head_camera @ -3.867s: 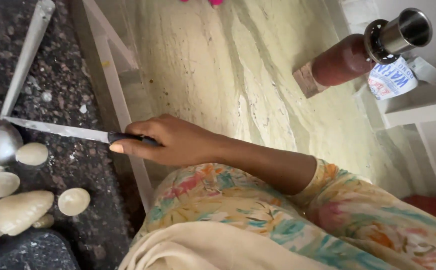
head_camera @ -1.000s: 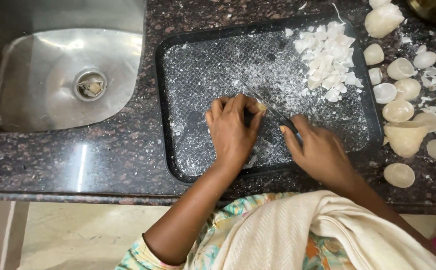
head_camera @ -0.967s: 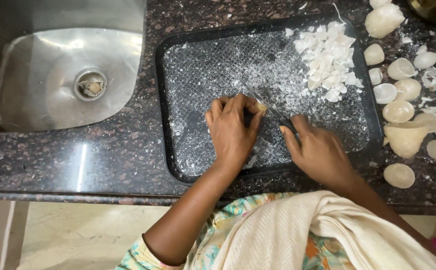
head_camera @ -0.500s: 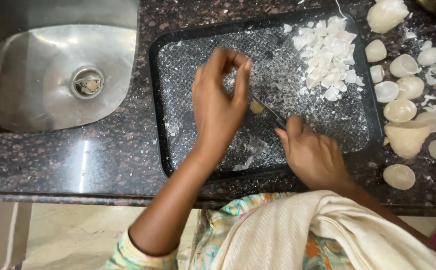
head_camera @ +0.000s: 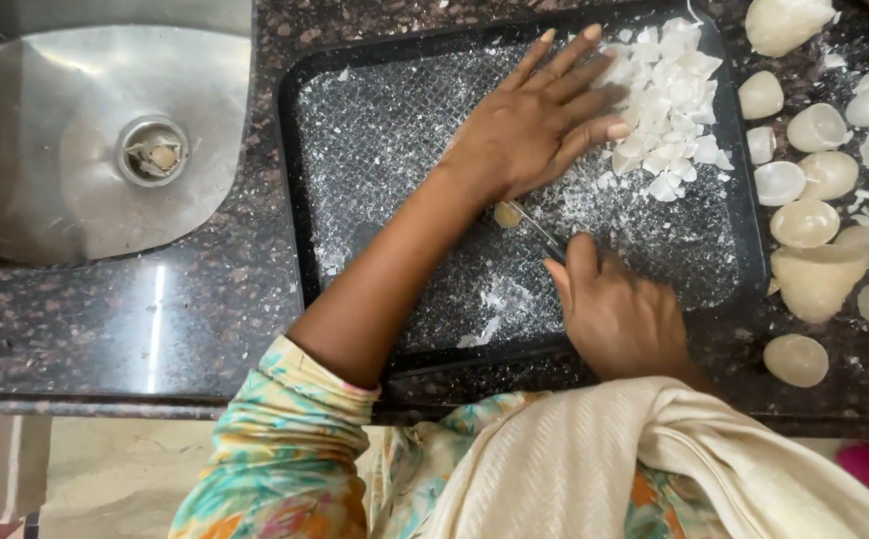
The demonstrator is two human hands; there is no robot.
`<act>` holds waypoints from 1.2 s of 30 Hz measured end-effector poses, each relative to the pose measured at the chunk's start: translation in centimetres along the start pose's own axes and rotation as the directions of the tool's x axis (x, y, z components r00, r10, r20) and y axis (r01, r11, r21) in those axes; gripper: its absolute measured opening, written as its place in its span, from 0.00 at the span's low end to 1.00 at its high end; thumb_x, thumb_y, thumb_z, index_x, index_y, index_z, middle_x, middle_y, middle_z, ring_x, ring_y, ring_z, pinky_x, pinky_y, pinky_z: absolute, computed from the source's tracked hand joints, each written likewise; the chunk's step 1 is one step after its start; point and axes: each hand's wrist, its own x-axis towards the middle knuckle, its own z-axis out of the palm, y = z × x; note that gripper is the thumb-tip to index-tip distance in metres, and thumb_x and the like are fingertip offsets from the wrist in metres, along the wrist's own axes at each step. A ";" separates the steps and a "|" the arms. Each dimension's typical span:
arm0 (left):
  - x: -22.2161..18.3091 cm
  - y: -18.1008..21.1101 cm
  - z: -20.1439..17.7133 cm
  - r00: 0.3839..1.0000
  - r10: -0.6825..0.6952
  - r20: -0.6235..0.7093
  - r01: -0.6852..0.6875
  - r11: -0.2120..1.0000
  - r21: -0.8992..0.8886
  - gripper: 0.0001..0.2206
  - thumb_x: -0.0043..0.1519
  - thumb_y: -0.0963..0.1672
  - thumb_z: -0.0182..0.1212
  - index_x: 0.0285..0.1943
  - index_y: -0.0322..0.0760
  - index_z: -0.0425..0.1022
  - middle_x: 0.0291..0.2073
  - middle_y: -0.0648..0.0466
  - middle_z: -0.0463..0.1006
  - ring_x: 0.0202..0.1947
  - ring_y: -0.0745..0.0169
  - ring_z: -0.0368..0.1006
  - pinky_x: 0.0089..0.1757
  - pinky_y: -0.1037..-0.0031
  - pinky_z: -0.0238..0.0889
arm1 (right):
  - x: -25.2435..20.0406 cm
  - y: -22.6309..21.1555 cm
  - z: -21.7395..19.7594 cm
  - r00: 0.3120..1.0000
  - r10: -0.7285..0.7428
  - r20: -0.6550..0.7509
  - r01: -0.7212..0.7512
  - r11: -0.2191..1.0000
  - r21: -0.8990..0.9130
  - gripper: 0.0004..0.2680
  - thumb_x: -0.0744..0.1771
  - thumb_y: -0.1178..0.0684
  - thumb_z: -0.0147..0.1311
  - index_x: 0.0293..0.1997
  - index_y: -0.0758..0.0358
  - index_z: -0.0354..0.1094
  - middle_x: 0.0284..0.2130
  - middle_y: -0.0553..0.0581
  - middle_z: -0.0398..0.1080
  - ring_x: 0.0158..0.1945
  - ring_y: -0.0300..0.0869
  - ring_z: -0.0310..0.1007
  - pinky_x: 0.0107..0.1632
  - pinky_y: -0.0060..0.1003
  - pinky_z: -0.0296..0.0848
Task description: Prepping eggshells for another use by scraping and breaking them down on a tray.
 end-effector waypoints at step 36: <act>-4.2 0.0 -7.7 0.842 -0.257 -0.474 -0.039 0.847 -0.530 0.21 0.76 0.52 0.37 0.65 0.46 0.76 0.65 0.53 0.76 0.71 0.54 0.62 0.71 0.55 0.50 | 1.0 4.4 0.8 0.943 0.112 0.313 -0.246 0.870 0.428 0.13 0.70 0.43 0.45 0.49 0.64 0.63 0.17 0.66 0.71 0.22 0.61 0.74 0.29 0.55 0.70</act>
